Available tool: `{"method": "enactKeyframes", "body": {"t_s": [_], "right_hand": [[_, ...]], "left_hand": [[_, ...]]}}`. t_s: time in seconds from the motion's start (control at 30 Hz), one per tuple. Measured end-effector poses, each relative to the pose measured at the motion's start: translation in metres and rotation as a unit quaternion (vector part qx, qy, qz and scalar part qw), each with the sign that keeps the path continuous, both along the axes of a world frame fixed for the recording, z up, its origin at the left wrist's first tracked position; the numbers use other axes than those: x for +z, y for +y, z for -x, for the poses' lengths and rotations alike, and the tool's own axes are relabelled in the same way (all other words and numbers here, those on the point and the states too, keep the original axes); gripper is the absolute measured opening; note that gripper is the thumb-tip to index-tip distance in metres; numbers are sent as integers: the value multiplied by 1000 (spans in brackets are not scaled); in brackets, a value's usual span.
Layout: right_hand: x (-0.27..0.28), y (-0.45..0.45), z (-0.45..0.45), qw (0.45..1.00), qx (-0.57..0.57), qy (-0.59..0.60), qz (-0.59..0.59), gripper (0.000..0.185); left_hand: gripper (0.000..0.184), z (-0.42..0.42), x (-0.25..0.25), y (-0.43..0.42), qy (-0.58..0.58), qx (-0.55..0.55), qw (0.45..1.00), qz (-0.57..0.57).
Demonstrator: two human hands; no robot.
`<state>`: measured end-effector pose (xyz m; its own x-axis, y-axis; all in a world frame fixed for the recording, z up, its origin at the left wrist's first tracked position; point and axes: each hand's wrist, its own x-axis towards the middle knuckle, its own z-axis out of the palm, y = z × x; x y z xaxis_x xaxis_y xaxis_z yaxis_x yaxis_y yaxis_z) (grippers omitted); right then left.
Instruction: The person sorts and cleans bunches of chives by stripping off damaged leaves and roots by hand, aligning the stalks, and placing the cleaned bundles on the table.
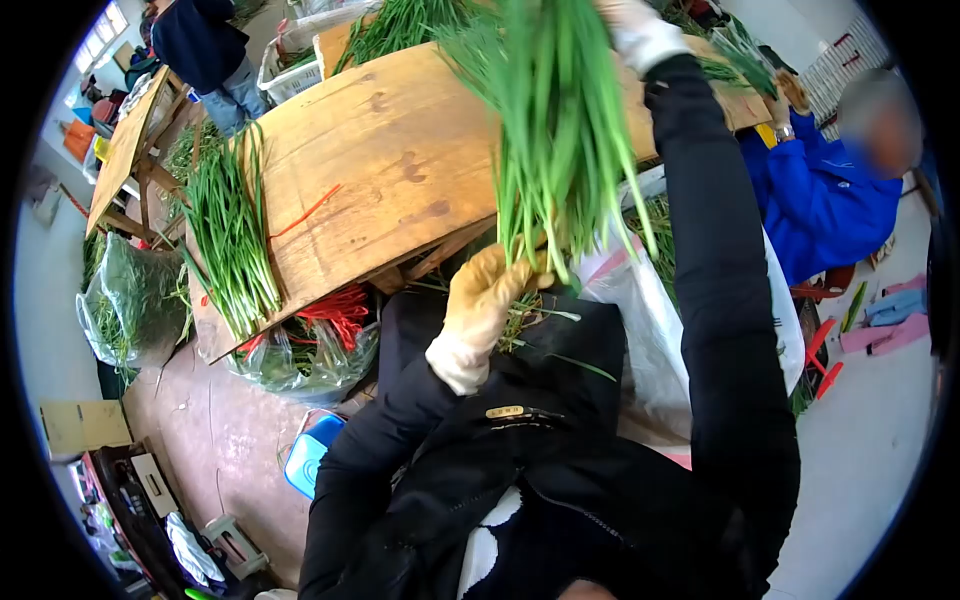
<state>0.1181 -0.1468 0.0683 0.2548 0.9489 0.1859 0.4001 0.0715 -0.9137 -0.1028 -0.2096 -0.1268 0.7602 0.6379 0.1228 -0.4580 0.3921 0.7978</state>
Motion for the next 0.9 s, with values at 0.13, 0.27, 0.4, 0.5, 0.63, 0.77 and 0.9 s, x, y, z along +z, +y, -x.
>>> {"method": "enactKeyframes", "body": {"t_s": [0.13,0.27,0.4,0.5,0.63,0.77,0.9], "right_hand": [[-99,95,-56,973,-120,-193,45,80],[-159,58,0,951,-60,-267,144,71],[-201,21,63,834,6,-536,132,82],[-221,8,94,842,19,-514,162,83],[-246,9,96,842,-24,-522,135,61],[-241,14,84,792,31,-583,179,52],[-243,23,55,783,-59,-574,234,47]], "left_hand": [[44,-4,-56,32,102,-37,991,78],[52,23,-89,43,195,-104,967,126],[38,41,-102,47,223,-78,969,75],[23,36,-110,49,177,159,971,-10],[24,24,-70,78,297,350,846,-270],[31,-16,-51,109,463,352,697,-420],[36,-28,-54,117,549,308,671,-391]]}}
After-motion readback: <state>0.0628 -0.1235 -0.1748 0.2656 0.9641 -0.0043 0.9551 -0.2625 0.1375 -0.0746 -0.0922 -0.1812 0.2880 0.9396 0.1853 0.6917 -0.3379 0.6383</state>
